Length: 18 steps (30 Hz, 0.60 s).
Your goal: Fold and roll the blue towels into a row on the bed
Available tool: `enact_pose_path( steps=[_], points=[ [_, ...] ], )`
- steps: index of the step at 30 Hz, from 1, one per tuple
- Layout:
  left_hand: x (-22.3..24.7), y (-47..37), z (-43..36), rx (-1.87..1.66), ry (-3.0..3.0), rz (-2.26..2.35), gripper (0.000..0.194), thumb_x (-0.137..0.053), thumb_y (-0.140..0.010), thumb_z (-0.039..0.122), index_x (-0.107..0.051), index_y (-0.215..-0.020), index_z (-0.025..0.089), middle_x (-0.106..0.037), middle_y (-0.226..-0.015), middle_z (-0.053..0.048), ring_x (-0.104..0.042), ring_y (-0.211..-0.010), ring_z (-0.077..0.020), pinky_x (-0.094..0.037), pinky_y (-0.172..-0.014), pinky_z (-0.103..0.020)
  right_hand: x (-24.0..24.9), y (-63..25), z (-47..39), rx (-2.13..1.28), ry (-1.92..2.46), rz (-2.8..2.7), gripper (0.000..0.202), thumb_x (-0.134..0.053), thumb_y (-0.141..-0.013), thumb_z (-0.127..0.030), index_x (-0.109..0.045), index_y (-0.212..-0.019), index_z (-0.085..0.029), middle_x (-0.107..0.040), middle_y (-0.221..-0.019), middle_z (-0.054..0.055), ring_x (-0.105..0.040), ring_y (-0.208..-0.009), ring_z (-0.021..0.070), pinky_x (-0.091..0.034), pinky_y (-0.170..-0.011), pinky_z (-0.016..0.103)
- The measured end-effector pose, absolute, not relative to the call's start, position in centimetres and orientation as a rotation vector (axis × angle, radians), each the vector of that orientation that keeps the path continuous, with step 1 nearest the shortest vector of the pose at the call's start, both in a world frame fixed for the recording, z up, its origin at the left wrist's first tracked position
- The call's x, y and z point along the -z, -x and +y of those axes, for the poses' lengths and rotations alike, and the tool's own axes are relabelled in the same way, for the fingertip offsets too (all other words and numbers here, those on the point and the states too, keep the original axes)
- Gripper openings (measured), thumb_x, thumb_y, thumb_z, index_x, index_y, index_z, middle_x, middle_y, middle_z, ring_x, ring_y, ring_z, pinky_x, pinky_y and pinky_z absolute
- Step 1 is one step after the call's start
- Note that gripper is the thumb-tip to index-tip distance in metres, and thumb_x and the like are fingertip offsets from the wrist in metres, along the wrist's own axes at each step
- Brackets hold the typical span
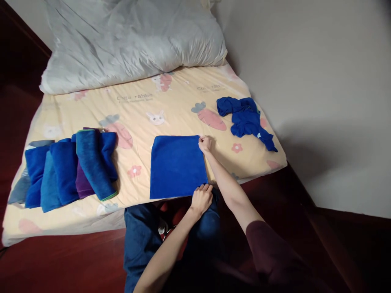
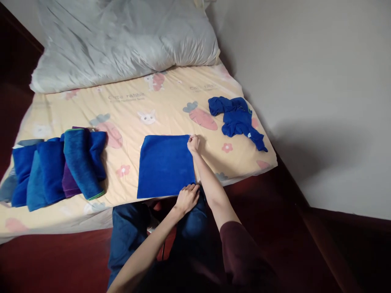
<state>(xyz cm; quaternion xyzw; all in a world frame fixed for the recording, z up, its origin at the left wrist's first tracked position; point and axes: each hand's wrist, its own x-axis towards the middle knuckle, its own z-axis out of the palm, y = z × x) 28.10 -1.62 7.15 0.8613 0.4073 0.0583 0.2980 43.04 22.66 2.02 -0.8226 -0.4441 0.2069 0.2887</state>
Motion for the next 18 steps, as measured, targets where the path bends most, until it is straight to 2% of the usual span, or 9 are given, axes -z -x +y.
enact_pose_path(
  steps=[2, 4, 7, 9, 11, 15, 18],
  points=[
    [-7.3, -26.9, -0.8, -0.188, -2.297, 1.075, 0.03, -0.04, -0.103, 0.03, -0.063, -0.12, 0.022, -0.067, -0.112, -0.013, -0.062, -0.108, -0.026, -0.049, -0.094, -0.041, -3.0, -42.1, 21.5, -0.402, 2.158, -1.311, 0.035, -0.046, -0.093, -0.021, -0.071, -0.117, -0.015, -0.072, -0.12, 0.016, -0.065, -0.115, 0.0285, -0.049, -0.106, 0.042],
    [-7.5, -24.9, 1.5, -0.3, -2.297, 1.124, 0.037, -0.037, -0.104, 0.037, -0.062, -0.127, 0.022, -0.066, -0.121, -0.014, -0.06, -0.117, -0.028, -0.047, -0.101, -0.044, -4.0, -40.8, 19.9, -0.243, 2.048, -1.536, 0.042, -0.043, -0.098, -0.025, -0.063, -0.134, -0.015, -0.062, -0.14, 0.016, -0.055, -0.132, 0.0292, -0.041, -0.115, 0.046],
    [-7.4, -20.8, 8.1, -0.57, -2.243, 1.282, 0.044, -0.037, -0.103, 0.037, -0.06, -0.136, 0.018, -0.053, -0.148, -0.018, -0.045, -0.141, -0.0339, -0.036, -0.115, -0.052, -4.6, -39.2, 17.6, -0.237, 1.875, -1.876, 0.051, -0.037, -0.104, -0.036, -0.048, -0.151, -0.019, -0.041, -0.162, 0.012, -0.036, -0.15, 0.0286, -0.03, -0.123, 0.05],
    [-6.5, -17.9, 13.6, -0.716, -2.194, 1.374, 0.05, -0.042, -0.1, 0.04, -0.057, -0.14, 0.013, -0.041, -0.16, -0.018, -0.027, -0.154, -0.036, -0.024, -0.124, -0.055, -4.0, -38.7, 16.8, -0.313, 1.861, -1.993, 0.056, -0.035, -0.105, -0.04, -0.041, -0.157, -0.019, -0.031, -0.167, 0.011, -0.024, -0.156, 0.0281, -0.024, -0.126, 0.052],
    [-5.2, -15.3, 18.5, -0.76, -2.169, 1.435, 0.058, -0.046, -0.098, 0.045, -0.053, -0.145, 0.012, -0.036, -0.164, -0.017, -0.019, -0.157, -0.0365, -0.015, -0.127, -0.058, -3.1, -38.9, 16.7, -0.374, 1.906, -2.031, 0.059, -0.036, -0.105, -0.042, -0.038, -0.159, -0.017, -0.027, -0.169, 0.011, -0.017, -0.159, 0.0286, -0.017, -0.128, 0.055],
    [-2.3, -12.2, 24.2, -0.622, -2.206, 1.437, 0.072, -0.045, -0.096, 0.057, -0.046, -0.15, 0.009, -0.034, -0.164, -0.02, -0.021, -0.156, -0.0371, -0.009, -0.126, -0.06, -1.3, -40.1, 17.4, -0.377, 1.924, -2.065, 0.063, -0.037, -0.105, -0.047, -0.034, -0.161, -0.017, -0.022, -0.171, 0.009, -0.014, -0.16, 0.0276, -0.009, -0.13, 0.054],
    [-1.1, -11.6, 25.3, -0.613, -2.235, 1.454, 0.073, -0.042, -0.097, 0.058, -0.042, -0.153, 0.011, -0.032, -0.165, -0.018, -0.019, -0.157, -0.0354, -0.007, -0.127, -0.059, -0.8, -40.9, 18.4, -0.357, 1.922, -2.044, 0.065, -0.036, -0.105, -0.049, -0.031, -0.162, -0.017, -0.019, -0.172, 0.009, -0.012, -0.16, 0.0271, -0.008, -0.131, 0.054]
  ],
)
